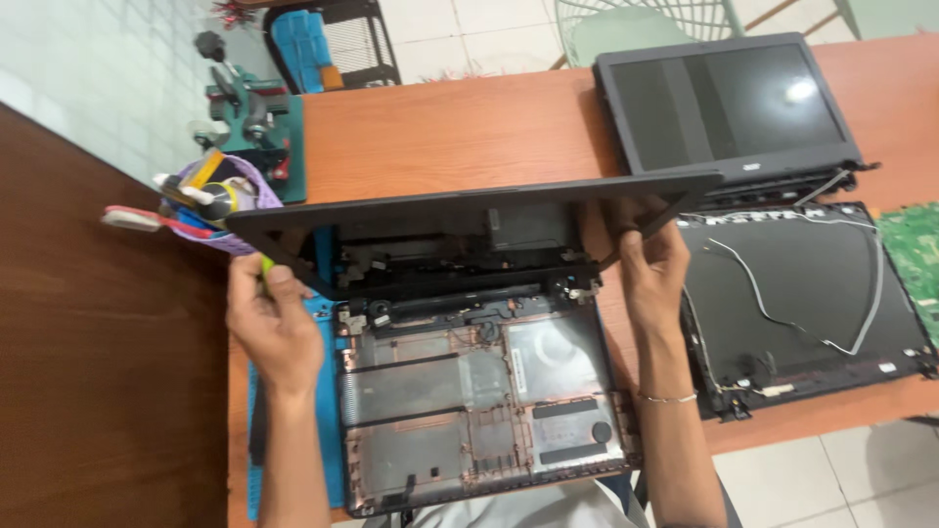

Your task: The person uses a screwdriver to remove screws from the interior of a laptop, then places a motherboard into the laptop chassis and connects internal cables by hand.

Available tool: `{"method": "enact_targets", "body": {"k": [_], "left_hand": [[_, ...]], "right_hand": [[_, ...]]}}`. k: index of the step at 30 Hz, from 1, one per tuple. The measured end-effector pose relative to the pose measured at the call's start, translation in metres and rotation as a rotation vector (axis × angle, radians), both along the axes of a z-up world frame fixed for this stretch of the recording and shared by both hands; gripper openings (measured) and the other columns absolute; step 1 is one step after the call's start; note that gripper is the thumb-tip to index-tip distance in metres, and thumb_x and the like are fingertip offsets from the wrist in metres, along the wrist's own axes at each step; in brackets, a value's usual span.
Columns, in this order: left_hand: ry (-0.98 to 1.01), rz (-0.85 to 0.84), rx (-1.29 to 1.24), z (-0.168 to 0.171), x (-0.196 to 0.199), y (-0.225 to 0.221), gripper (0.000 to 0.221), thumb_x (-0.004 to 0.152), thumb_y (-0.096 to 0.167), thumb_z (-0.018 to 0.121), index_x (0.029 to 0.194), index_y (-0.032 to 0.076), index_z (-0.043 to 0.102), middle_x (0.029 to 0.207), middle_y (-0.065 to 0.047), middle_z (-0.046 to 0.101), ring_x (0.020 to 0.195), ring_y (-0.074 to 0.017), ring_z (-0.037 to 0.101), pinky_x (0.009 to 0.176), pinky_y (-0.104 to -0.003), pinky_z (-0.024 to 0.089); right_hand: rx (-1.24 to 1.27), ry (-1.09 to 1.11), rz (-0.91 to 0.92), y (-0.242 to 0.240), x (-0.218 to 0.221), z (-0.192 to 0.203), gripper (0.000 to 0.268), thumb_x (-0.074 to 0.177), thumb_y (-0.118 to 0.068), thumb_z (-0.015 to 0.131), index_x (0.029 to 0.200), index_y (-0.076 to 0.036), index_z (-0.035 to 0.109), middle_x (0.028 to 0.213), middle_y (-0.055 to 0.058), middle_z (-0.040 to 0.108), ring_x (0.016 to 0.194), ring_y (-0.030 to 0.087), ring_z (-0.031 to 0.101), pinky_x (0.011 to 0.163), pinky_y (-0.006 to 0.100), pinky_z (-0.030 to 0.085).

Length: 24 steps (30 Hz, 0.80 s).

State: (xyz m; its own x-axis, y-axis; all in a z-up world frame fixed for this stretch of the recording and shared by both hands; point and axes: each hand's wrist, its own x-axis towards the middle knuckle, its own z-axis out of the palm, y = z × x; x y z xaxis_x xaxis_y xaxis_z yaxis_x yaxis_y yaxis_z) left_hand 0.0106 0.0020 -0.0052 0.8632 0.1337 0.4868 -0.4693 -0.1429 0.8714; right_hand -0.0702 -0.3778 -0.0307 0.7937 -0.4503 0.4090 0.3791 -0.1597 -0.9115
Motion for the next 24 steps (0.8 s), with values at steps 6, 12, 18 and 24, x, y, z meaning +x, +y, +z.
{"method": "enact_targets", "body": {"k": [6, 12, 18, 24], "left_hand": [[0.026, -0.027, -0.05, -0.005, 0.005, 0.001, 0.024, 0.115, 0.023, 0.053, 0.116, -0.001, 0.055, 0.092, 0.0, 0.052, 0.078, -0.007, 0.051, 0.069, -0.021, 0.044], [0.068, -0.145, -0.045, -0.022, 0.006, 0.015, 0.023, 0.114, 0.022, 0.056, 0.114, -0.001, 0.055, 0.091, -0.001, 0.051, 0.079, -0.0072, 0.047, 0.068, -0.022, 0.04], [0.14, -0.062, -0.001, -0.044, 0.004, 0.012, 0.026, 0.111, 0.024, 0.054, 0.118, -0.002, 0.056, 0.087, -0.001, 0.056, 0.075, -0.0064, 0.054, 0.066, -0.022, 0.046], [0.125, 0.031, 0.067, -0.047, 0.002, 0.005, 0.024, 0.113, 0.021, 0.053, 0.12, -0.002, 0.053, 0.084, 0.0, 0.047, 0.075, -0.0073, 0.045, 0.064, -0.024, 0.039]], "right_hand": [[-0.013, 0.009, 0.003, -0.007, 0.001, -0.01, 0.046, 0.106, -0.019, 0.067, 0.144, 0.003, 0.052, 0.133, 0.006, 0.063, 0.125, 0.016, 0.059, 0.111, 0.032, 0.046], [0.028, 0.118, 0.055, -0.008, 0.004, -0.023, 0.043, 0.103, -0.015, 0.067, 0.14, 0.002, 0.055, 0.129, 0.007, 0.065, 0.121, 0.017, 0.062, 0.106, 0.034, 0.05], [0.161, 0.079, 0.085, 0.002, -0.001, -0.031, 0.053, 0.099, -0.007, 0.067, 0.148, 0.001, 0.047, 0.143, 0.01, 0.059, 0.136, 0.02, 0.057, 0.119, 0.035, 0.046], [0.248, 0.149, 0.049, -0.001, -0.003, -0.06, 0.066, 0.094, 0.003, 0.068, 0.154, 0.0, 0.04, 0.135, 0.008, 0.059, 0.118, 0.016, 0.06, 0.096, 0.029, 0.052]]}}
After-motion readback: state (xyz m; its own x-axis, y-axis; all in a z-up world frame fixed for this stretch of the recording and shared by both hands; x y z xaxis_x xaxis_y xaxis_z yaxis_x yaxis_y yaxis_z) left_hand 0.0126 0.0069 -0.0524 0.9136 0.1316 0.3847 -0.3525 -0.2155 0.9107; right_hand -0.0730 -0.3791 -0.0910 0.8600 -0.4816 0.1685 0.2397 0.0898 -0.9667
